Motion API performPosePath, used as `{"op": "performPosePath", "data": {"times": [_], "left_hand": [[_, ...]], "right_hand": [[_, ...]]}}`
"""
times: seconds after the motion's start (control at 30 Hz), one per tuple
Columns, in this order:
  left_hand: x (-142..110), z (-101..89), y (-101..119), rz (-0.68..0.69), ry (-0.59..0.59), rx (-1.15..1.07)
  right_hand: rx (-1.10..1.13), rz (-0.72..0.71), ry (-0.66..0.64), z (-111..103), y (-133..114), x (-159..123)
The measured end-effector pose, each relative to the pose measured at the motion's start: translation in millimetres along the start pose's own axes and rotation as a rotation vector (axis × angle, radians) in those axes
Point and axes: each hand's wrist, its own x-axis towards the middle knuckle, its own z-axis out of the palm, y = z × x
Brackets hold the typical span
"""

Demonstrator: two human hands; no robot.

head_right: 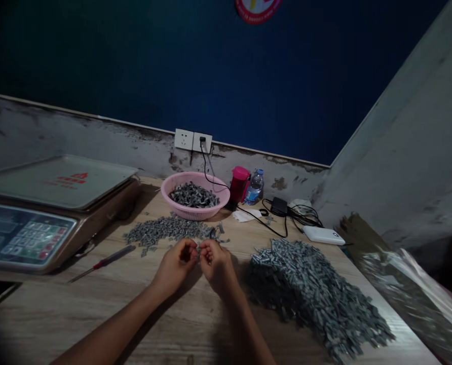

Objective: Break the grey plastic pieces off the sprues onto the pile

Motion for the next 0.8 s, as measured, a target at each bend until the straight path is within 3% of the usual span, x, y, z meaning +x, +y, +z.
{"op": "performPosePath", "data": {"times": [0.43, 0.8], "left_hand": [[1, -0.8, -8, -0.055, -0.014, 0.016], [4, 0.5, -15, -0.065, -0.041, -0.055]], "right_hand": [[-0.044, -0.030, -0.058, 6, 5, -2], [-0.020, -0.016, 0.008, 12, 8, -3]]}}
